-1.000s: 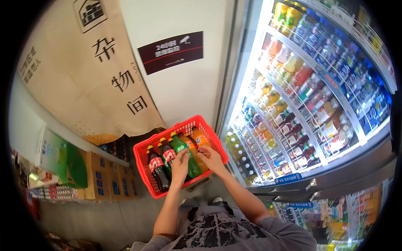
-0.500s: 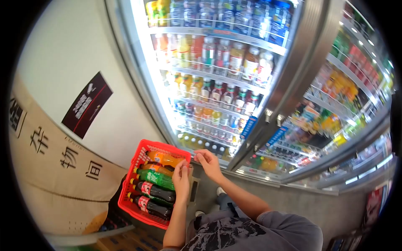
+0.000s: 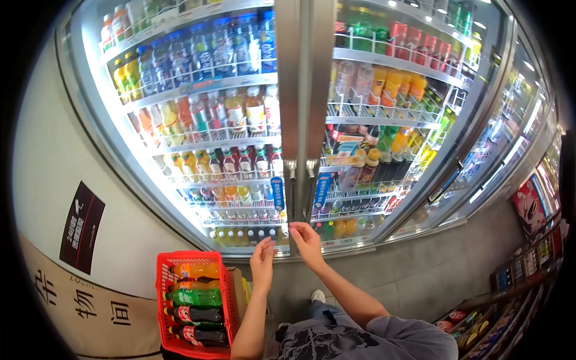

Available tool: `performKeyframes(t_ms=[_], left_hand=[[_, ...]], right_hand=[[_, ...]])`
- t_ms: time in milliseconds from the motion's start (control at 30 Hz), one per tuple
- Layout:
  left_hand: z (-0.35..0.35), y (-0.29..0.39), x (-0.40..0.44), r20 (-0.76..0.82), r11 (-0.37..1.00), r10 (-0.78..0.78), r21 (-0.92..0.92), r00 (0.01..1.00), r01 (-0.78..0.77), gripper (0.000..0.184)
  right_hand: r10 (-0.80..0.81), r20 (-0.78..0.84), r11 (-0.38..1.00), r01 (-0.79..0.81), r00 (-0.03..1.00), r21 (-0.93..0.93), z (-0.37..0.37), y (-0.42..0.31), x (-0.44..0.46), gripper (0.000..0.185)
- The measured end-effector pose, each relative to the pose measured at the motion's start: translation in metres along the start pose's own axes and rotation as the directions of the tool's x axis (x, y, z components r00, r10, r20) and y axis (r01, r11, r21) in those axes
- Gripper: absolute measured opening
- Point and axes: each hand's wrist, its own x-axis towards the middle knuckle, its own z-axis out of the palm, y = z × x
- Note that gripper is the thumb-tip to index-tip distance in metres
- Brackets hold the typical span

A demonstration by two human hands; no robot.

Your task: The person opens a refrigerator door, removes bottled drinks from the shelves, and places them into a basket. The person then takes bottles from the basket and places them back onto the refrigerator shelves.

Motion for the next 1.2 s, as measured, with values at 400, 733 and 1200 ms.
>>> performKeyframes(t_ms=[400, 733, 1200], left_hand=[[0.095, 0.006, 0.077, 0.105, 0.997, 0.030, -0.069, 0.994, -0.023, 0.062], [0.078, -0.005, 0.070, -0.089, 0.988, -0.026, -0.157, 0.996, 0.012, 0.066], [0.063, 0.012, 0.042, 0.124, 0.992, -0.041, -0.110, 0.991, 0.055, 0.065]], right_hand=[[-0.194, -0.086, 0.934, 0.158, 0.977, -0.321, -0.052, -0.016, 0.115, 0.048], [-0.150, -0.111, 0.901, 0.089, 0.982, -0.425, -0.021, -0.017, 0.140, 0.049], [-0.131, -0.329, 0.803, -0.095, 0.935, -0.589, -0.005, -0.023, 0.123, 0.057]])
